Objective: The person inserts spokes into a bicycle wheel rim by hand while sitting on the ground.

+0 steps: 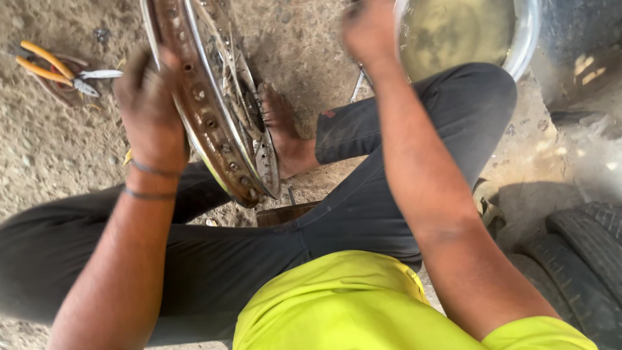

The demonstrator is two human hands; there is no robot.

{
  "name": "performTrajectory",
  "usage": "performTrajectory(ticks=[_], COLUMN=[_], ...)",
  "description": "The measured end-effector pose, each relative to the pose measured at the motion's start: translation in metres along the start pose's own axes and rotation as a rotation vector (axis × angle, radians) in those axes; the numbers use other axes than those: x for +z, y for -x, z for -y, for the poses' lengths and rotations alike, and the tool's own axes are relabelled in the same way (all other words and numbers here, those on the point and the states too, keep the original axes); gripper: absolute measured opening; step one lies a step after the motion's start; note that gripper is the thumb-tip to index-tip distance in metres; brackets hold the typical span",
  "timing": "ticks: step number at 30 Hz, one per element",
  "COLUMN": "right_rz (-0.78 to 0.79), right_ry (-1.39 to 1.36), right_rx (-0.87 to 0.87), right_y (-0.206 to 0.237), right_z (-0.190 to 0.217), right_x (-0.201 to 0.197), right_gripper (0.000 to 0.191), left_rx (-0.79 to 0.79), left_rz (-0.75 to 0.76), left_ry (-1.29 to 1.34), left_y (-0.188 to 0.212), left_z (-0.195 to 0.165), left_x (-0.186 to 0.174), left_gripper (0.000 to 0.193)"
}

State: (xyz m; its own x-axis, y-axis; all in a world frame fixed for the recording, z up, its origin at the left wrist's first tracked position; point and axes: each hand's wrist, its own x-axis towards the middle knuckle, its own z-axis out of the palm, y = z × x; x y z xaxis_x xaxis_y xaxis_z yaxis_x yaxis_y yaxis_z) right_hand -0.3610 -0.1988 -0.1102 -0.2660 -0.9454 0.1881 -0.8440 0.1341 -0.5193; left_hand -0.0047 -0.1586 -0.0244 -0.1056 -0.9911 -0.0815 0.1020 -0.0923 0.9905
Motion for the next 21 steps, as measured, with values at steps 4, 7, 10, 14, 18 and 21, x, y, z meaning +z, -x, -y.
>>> performTrajectory(ticks=[4,7,10,14,18,21], right_rz=[0.347,0.504,0.529,0.289,0.438,0.633], right_ry=[-0.18,-0.177,-0.081,-0.012,-0.706,-0.819], right_rx=[-0.041,0.005,-0.049,-0.283,-0.2,0.118], right_y=[0.027,0.038,0.04,0.038,0.031,0.02], right_z=[0.067,0.1,0.105,0.09,0.09,0.105], right_x=[-0.013,-0.019,-0.011,0.011,0.014,0.0], right_gripper=[0.019,0.018,0.025,0.039,0.021,0.017], left_rx=[0.056,0.028,0.085,0.035,-0.188,-0.218], left_rz=[0.143,0.215,0.212,0.239,0.115,-0.034], left_ry=[-0.284,-0.233,-0.185,-0.203,-0.024,0.159], left_y=[0.042,0.052,0.054,0.041,0.002,-0.017], left_z=[0.004,0.01,0.011,-0.007,-0.013,-0.009], left_x=[0.007,0.005,0.016,0.014,-0.005,-0.02], left_gripper=[0.034,0.036,0.039,0.028,0.016,0.02])
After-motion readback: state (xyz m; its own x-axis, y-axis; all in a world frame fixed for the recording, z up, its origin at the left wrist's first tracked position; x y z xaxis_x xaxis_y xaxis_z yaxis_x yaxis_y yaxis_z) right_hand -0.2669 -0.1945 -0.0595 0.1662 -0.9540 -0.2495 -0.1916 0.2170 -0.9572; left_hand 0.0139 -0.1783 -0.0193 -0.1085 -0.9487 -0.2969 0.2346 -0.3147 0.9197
